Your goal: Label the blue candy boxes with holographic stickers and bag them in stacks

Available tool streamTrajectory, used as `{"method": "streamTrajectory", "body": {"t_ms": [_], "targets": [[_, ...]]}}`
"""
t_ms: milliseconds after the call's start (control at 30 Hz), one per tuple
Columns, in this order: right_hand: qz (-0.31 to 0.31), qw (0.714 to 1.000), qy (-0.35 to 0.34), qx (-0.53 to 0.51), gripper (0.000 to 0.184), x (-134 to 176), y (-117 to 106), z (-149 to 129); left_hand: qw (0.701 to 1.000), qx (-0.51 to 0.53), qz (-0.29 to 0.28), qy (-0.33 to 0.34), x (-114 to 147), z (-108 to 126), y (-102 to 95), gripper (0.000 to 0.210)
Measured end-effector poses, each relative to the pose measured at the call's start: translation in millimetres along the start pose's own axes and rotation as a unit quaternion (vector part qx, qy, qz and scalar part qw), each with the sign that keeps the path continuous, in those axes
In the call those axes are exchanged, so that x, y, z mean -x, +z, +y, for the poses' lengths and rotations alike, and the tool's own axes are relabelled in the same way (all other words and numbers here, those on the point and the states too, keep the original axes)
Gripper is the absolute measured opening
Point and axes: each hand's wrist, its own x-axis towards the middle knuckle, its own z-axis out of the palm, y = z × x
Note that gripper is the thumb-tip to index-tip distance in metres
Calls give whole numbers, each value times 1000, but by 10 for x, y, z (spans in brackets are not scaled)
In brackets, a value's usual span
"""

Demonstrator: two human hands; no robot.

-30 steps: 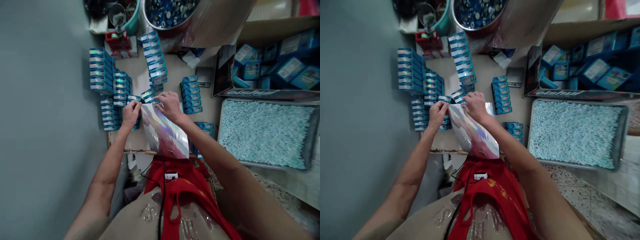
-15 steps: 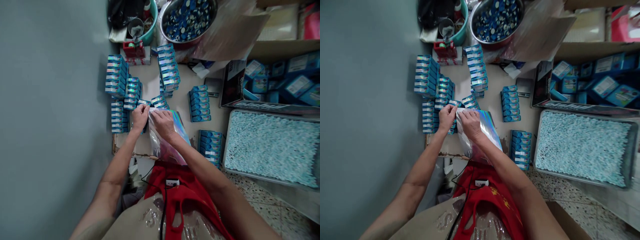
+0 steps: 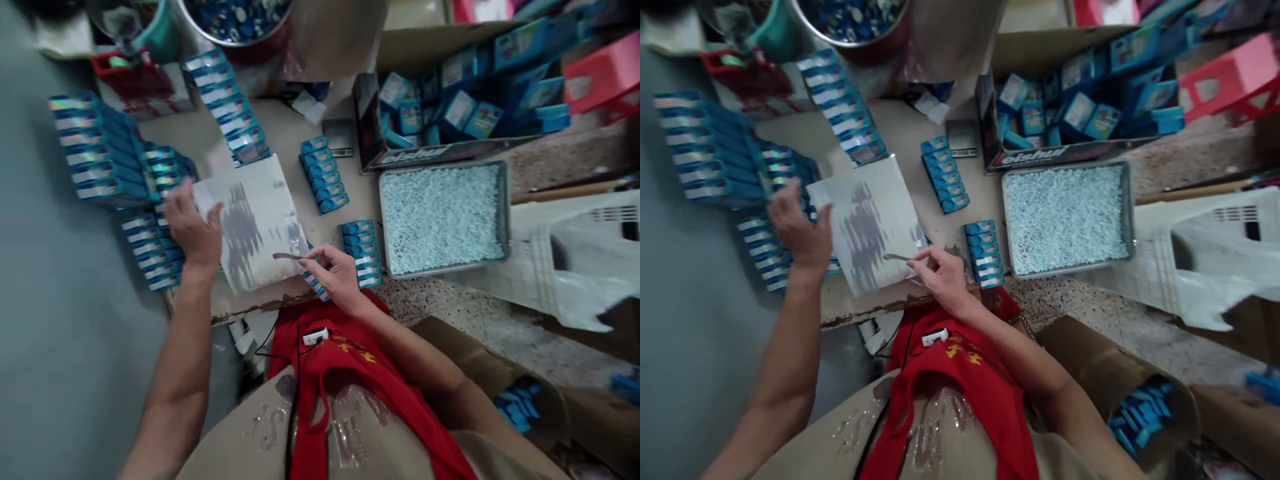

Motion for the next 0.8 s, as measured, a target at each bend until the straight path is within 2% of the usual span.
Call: {"method": "streamTrajectory", "body": {"t_ms": [33, 67, 100, 133, 200, 233, 267, 300, 400, 500, 567, 667, 800], "targets": [[20, 999, 32, -31, 32, 77, -137, 104, 995, 67, -75, 7, 245, 182, 95, 57], [37, 996, 58, -61, 34, 141, -269, 207, 974, 146, -170, -23, 510, 371, 206, 59], [52, 992, 79, -90, 35, 192, -393, 305, 934, 230, -265, -74, 771, 552, 331, 66], [64, 987, 95, -115, 36, 230, -506, 395, 876, 308, -345, -135, 1010, 714, 464, 74], [81, 977, 119, -156, 39, 280, -693, 549, 765, 409, -429, -253, 1374, 958, 725, 86], [87, 973, 128, -171, 40, 295, -767, 615, 728, 431, -444, -295, 1495, 1038, 839, 87], [92, 969, 138, -183, 42, 307, -830, 675, 709, 436, -449, -324, 1581, 1095, 936, 84], [95, 965, 148, -194, 43, 316, -883, 733, 705, 430, -449, -341, 1641, 1134, 1014, 78], [107, 954, 173, -219, 48, 335, -1000, 909, 721, 396, -441, -358, 1760, 1205, 1162, 61], [118, 960, 162, -198, 48, 303, -1074, 1103, 733, 382, -421, -374, 1868, 1269, 1257, 52], [132, 971, 135, -144, 47, 222, -1108, 1233, 749, 373, -396, -377, 1926, 1317, 1338, 44], [161, 982, 100, -11, 46, 15, -1139, 1403, 789, 350, -343, -371, 1956, 1385, 1504, 27], [166, 964, 93, 185, 39, -272, -1155, 1553, 815, 307, -310, -381, 1928, 1439, 1722, 12]]}}
